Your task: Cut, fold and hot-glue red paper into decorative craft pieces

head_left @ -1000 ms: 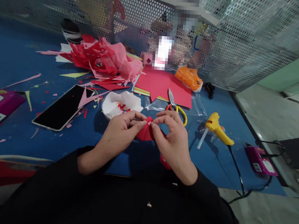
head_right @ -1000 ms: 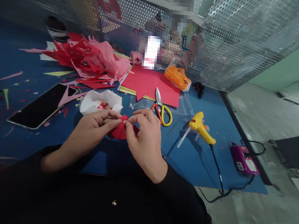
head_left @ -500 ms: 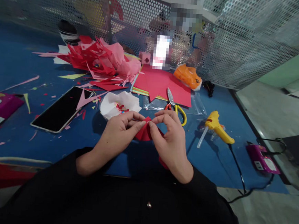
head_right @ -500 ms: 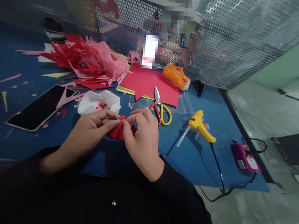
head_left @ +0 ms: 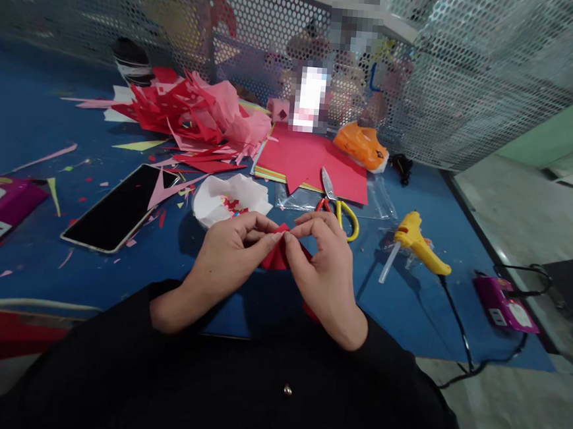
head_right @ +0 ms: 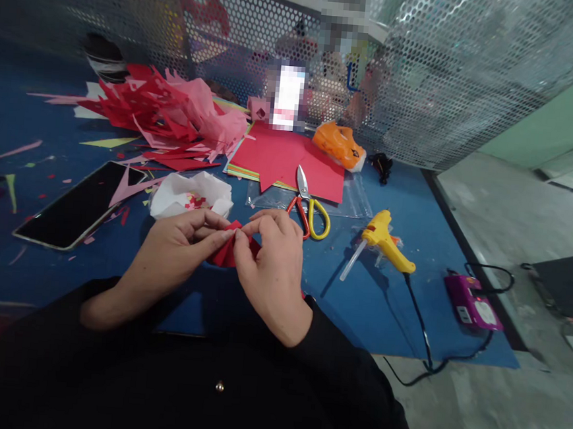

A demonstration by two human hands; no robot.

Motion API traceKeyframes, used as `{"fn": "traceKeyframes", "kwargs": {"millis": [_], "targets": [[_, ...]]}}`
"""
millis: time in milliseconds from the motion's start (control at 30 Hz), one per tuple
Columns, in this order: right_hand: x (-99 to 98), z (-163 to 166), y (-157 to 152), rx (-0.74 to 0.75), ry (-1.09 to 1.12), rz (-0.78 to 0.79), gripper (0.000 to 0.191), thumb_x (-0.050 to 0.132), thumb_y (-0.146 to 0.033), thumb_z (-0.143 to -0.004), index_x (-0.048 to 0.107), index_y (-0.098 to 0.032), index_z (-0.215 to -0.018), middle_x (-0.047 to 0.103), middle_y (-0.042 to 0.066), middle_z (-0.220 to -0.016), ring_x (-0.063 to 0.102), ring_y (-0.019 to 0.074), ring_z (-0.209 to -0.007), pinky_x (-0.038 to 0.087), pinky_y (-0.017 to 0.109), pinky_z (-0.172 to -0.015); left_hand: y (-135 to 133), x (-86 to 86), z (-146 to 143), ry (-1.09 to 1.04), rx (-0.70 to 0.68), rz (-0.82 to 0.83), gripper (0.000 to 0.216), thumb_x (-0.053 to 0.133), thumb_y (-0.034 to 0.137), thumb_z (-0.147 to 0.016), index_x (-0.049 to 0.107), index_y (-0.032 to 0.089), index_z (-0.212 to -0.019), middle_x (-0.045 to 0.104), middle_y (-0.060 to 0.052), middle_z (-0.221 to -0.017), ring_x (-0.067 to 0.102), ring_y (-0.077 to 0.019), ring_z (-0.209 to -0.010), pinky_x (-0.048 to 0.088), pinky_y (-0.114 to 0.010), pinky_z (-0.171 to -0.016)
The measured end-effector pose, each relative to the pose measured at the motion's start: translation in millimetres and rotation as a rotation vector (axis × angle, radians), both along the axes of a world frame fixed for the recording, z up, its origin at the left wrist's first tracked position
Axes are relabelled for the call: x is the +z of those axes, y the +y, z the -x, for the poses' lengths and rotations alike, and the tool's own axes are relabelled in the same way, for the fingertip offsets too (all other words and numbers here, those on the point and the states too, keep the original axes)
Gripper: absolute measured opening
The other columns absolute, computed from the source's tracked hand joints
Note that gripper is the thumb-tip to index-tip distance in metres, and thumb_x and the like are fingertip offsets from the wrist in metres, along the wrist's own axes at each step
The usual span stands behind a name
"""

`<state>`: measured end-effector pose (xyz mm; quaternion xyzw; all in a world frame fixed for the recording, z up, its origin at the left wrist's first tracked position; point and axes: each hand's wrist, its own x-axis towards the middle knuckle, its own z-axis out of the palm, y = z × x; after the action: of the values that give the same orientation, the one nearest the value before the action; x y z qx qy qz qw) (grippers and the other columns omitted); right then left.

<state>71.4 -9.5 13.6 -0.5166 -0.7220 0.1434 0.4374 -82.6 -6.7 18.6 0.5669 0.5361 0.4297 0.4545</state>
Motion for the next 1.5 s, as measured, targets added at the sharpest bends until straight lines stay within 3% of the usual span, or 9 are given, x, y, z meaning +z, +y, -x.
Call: {"fn": "traceKeyframes", "kwargs": {"millis": [267,400,533,733,1067,1233,1400,1500], "targets": [[4.6,-7,-1,0.022,0.02,0.039,0.003,0.06,-0.022,-0.089,0.06,-0.024,-0.087,0.07,0.004,-0.096,0.066,0.0215,-0.096,0.048,0.042,-0.091,0,1.5,-1,0.015,0.02,0.007,0.019,0.07,0.037,-0.08,0.071,0.019,-0.082,0.073,-0.001,-0.066,0.063,-0.0128,-0.056,0.05,-0.023,-0.055],[7.7,-18,1,0.065,0.085,0.245,0.018,0.061,-0.027,-0.089,0.06,-0.022,-0.105,0.073,0.005,-0.098,0.069,0.0211,-0.092,0.051,0.037,-0.084,0,3.3,0,-0.017,0.029,0.045,0.02,0.07,0.038,-0.081,0.071,0.018,-0.085,0.074,0.0,-0.067,0.063,-0.0129,-0.057,0.051,-0.023,-0.056],[6.2,-26,5,0.158,0.163,0.418,0.02,0.059,-0.025,-0.089,0.061,-0.021,-0.109,0.069,0.0,-0.081,0.065,0.0171,-0.076,0.051,0.032,-0.071,1,2.6,0,-0.071,0.015,0.078,0.02,0.071,0.036,-0.08,0.071,0.018,-0.088,0.075,-0.002,-0.071,0.064,-0.0139,-0.059,0.051,-0.023,-0.056],[6.5,-24,5,0.168,0.174,0.345,0.019,0.057,-0.02,-0.088,0.06,-0.021,-0.107,0.064,-0.003,-0.074,0.062,0.0148,-0.07,0.048,0.031,-0.072,1,0.0,0,-0.144,0.002,0.04,0.025,0.066,0.043,-0.087,0.071,0.018,-0.083,0.072,-0.001,-0.074,0.061,-0.0119,-0.063,0.05,-0.022,-0.061],[4.8,-19,0,0.235,0.131,0.326,0.022,0.055,-0.017,-0.09,0.057,-0.021,-0.111,0.063,-0.005,-0.074,0.062,0.0137,-0.071,0.048,0.03,-0.073,2,-0.3,1,-0.002,-0.008,0.019,0.024,0.071,0.04,-0.081,0.068,0.018,-0.072,0.063,0.002,-0.062,0.05,-0.0105,-0.055,0.043,-0.021,-0.051],[7.1,-22,1,0.209,0.151,0.326,0.02,0.057,-0.017,-0.089,0.058,-0.021,-0.109,0.063,-0.005,-0.074,0.061,0.0133,-0.07,0.048,0.03,-0.074,1,0.1,2,-0.043,0.0,0.023,0.047,0.051,0.054,-0.094,0.069,0.018,-0.071,0.065,-0.002,-0.066,0.056,-0.0132,-0.062,0.045,-0.024,-0.058],[9.0,-23,1,0.229,0.139,0.336,0.02,0.056,-0.016,-0.089,0.058,-0.021,-0.109,0.062,-0.005,-0.073,0.061,0.0132,-0.07,0.048,0.029,-0.073,1,-0.2,1,-0.009,-0.034,0.068,0.032,0.072,0.048,-0.079,0.069,0.017,-0.074,0.063,0.001,-0.061,0.052,-0.0115,-0.054,0.04,-0.022,-0.049],[8.7,-22,1,0.235,0.134,0.34,0.02,0.056,-0.017,-0.089,0.058,-0.021,-0.109,0.062,-0.004,-0.074,0.061,0.0133,-0.07,0.048,0.029,-0.071,0,0.0,1,-0.012,-0.031,0.068,0.027,0.072,0.043,-0.079,0.069,0.017,-0.073,0.064,0.001,-0.06,0.051,-0.0114,-0.053,0.039,-0.022,-0.048]]}}
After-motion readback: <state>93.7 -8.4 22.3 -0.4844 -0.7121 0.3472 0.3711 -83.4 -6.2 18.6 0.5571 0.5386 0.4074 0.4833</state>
